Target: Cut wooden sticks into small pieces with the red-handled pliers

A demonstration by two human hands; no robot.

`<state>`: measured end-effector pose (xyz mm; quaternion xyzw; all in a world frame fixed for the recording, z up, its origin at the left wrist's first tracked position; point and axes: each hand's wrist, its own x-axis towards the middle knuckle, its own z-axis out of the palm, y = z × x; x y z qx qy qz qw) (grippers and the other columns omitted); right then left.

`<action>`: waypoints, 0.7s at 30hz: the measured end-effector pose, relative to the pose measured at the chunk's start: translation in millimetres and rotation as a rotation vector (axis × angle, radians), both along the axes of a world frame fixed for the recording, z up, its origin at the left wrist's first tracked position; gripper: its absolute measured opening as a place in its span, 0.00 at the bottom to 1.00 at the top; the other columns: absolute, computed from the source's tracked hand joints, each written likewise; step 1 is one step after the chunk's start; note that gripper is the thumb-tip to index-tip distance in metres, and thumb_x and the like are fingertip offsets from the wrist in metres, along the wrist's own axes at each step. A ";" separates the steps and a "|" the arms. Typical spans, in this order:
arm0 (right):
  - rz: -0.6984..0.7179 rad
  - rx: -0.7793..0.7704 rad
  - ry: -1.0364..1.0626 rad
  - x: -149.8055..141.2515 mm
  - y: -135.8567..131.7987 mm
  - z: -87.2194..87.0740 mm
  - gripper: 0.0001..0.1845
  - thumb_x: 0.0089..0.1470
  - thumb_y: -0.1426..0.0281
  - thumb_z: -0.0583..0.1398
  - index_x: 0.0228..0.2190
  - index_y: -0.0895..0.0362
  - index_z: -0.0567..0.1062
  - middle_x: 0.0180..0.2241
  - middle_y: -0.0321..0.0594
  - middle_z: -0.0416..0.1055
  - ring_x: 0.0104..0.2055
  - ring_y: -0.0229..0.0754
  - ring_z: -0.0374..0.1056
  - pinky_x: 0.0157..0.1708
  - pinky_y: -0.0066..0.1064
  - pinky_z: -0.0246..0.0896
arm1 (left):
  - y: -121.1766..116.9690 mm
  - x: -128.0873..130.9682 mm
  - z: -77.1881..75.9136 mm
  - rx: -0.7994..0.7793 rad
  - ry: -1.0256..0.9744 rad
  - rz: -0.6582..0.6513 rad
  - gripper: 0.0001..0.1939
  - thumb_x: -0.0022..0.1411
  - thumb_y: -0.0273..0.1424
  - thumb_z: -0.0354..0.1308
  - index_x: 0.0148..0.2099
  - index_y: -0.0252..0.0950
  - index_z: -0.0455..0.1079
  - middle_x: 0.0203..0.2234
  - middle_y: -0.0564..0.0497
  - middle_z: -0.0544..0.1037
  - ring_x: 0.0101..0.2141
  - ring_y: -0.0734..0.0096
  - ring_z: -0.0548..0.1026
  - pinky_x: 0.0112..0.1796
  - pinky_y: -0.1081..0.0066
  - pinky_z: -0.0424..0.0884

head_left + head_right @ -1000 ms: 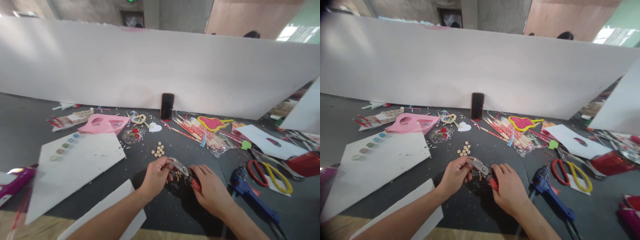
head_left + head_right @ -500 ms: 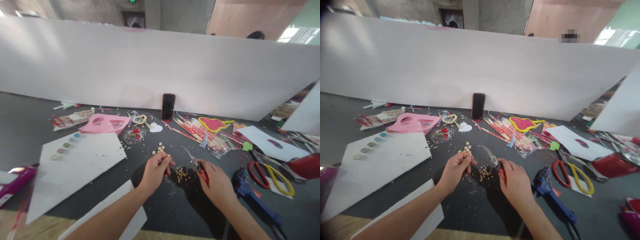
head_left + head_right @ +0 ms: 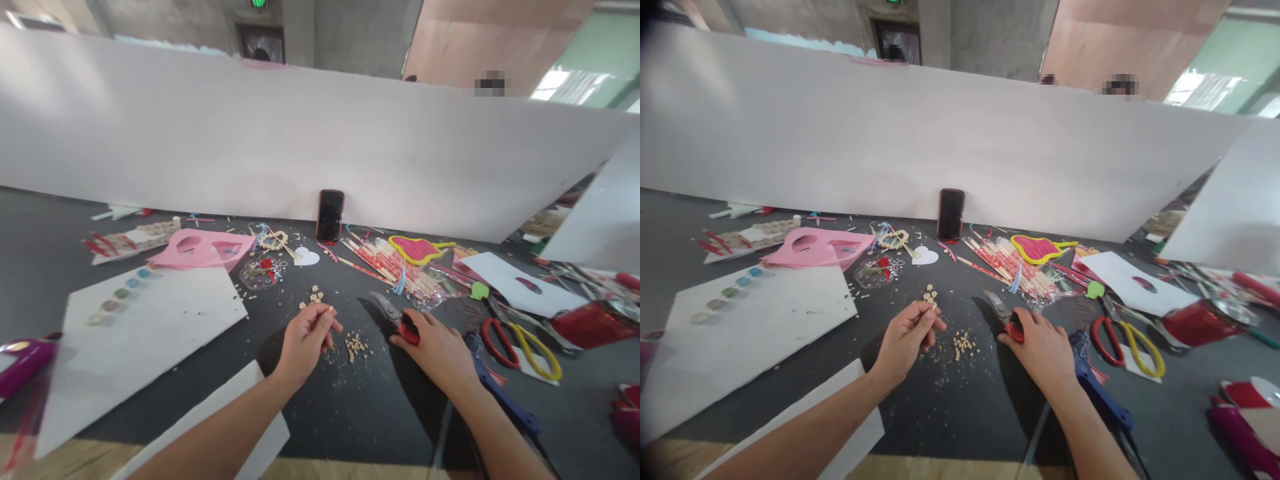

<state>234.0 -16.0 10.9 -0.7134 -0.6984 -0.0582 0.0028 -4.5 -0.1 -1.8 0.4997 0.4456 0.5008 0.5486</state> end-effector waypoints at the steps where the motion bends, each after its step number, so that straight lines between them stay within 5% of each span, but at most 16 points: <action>1: 0.012 -0.015 0.011 -2.7 -0.7 -0.2 0.26 0.49 0.49 0.54 0.46 0.50 0.64 0.42 0.41 0.69 0.41 0.50 0.67 0.36 0.39 0.55 | -0.1 -0.2 0.2 0.006 -0.004 0.000 0.12 0.59 0.38 0.50 0.35 0.33 0.66 0.23 0.52 0.74 0.17 0.82 0.65 0.17 0.81 0.61; 5: 0.028 -0.048 0.014 -13.0 -2.3 3.1 0.27 0.49 0.47 0.52 0.44 0.51 0.66 0.40 0.43 0.70 0.42 0.50 0.66 0.36 0.37 0.55 | -0.1 -1.4 0.2 0.019 -0.004 -0.002 0.12 0.59 0.38 0.50 0.36 0.33 0.66 0.22 0.52 0.74 0.16 0.82 0.64 0.17 0.81 0.60; 10: 0.068 -0.087 -0.016 -7.9 5.4 14.6 0.20 0.60 0.63 0.42 0.41 0.54 0.70 0.41 0.44 0.70 0.45 0.45 0.64 0.45 0.36 0.53 | 0.5 -1.9 -0.6 0.024 -0.006 -0.010 0.12 0.59 0.39 0.51 0.35 0.34 0.66 0.22 0.53 0.73 0.16 0.82 0.64 0.17 0.81 0.60; 15: 0.036 -0.202 -0.048 21.3 24.1 19.7 0.15 0.52 0.74 0.50 0.38 0.58 0.73 0.40 0.47 0.72 0.43 0.44 0.67 0.43 0.33 0.55 | -0.2 -1.9 -0.3 0.033 0.003 -0.030 0.12 0.58 0.38 0.51 0.34 0.34 0.66 0.21 0.53 0.73 0.17 0.81 0.64 0.18 0.81 0.61; 21: -0.057 -0.168 -0.046 45.9 41.6 14.7 0.28 0.47 0.81 0.48 0.50 0.59 0.65 0.50 0.50 0.65 0.48 0.45 0.65 0.43 0.33 0.56 | 0.8 -2.9 -0.6 0.056 0.005 -0.045 0.11 0.58 0.37 0.51 0.34 0.34 0.66 0.21 0.53 0.73 0.17 0.81 0.65 0.19 0.80 0.61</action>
